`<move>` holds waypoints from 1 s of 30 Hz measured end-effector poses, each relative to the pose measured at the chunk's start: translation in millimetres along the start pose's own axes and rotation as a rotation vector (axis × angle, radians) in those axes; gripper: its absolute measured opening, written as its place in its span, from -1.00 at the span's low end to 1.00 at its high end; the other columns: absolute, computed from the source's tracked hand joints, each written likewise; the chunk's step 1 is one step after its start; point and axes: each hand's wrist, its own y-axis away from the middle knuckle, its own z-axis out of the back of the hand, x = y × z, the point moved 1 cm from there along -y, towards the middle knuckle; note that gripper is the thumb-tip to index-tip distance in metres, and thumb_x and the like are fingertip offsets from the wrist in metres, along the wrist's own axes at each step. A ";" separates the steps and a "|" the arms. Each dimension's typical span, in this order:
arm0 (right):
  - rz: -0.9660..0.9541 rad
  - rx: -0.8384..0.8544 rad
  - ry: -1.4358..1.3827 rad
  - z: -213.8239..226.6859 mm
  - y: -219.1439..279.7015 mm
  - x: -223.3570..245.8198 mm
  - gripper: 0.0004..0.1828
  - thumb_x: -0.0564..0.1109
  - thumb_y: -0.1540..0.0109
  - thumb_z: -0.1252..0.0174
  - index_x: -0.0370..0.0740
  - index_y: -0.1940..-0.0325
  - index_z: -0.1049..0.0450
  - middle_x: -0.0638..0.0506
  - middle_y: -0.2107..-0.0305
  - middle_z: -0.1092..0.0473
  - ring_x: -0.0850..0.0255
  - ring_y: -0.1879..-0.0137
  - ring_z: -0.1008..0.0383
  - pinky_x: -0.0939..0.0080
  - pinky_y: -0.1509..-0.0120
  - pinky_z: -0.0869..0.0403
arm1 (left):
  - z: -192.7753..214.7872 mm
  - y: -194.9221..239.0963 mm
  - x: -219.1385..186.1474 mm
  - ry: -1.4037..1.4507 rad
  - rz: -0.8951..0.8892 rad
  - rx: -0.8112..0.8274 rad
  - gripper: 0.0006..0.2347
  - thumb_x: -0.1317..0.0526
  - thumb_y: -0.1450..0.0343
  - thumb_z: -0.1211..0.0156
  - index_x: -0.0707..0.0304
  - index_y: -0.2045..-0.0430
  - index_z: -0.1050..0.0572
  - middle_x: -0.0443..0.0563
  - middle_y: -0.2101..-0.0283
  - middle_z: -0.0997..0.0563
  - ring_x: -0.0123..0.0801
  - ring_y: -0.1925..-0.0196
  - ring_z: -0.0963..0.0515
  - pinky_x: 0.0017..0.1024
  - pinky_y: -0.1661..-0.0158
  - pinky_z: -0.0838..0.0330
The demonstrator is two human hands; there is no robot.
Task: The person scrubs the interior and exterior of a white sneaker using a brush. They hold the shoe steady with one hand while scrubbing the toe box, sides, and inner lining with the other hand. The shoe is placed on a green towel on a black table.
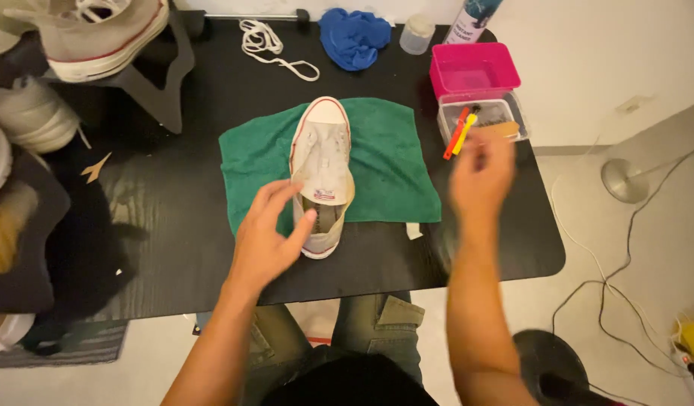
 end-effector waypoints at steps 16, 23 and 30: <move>-0.658 0.786 0.706 -5.9 -98.1 -74.1 0.37 0.52 0.20 -0.46 -0.44 -0.40 -0.23 -0.47 -0.26 -0.29 -0.35 -0.42 -0.13 -0.26 -0.41 -0.23 | -63.5 39.3 -7.1 -0.210 0.243 -0.158 -0.08 0.09 -0.12 -0.60 0.48 -0.35 -0.16 0.41 -0.17 -0.45 0.24 -0.13 -0.56 0.01 -0.09 -0.42; -0.597 0.447 0.355 4.8 -98.6 -56.5 -0.05 0.15 0.11 -0.39 -0.44 -0.21 -0.31 -0.34 -0.06 -0.25 -0.24 -0.20 -0.35 -0.18 -0.20 -0.38 | -33.8 19.5 9.3 -0.196 0.066 -0.161 -0.37 0.05 -0.16 -0.54 0.20 -0.11 -0.40 0.17 -0.17 -0.48 0.03 -0.03 -0.61 -0.11 0.16 -0.53; -0.733 0.425 0.224 7.0 -107.8 -48.1 0.03 0.20 0.04 -0.34 -0.35 -0.36 -0.13 -0.13 -0.19 -0.06 0.09 -0.27 -0.33 0.10 -0.29 -0.37 | -9.0 3.4 24.2 -0.135 0.078 0.162 -0.49 -0.20 -0.11 -0.54 0.06 0.26 -0.51 0.06 -0.34 -0.29 0.06 -0.18 -0.56 0.02 0.27 -0.62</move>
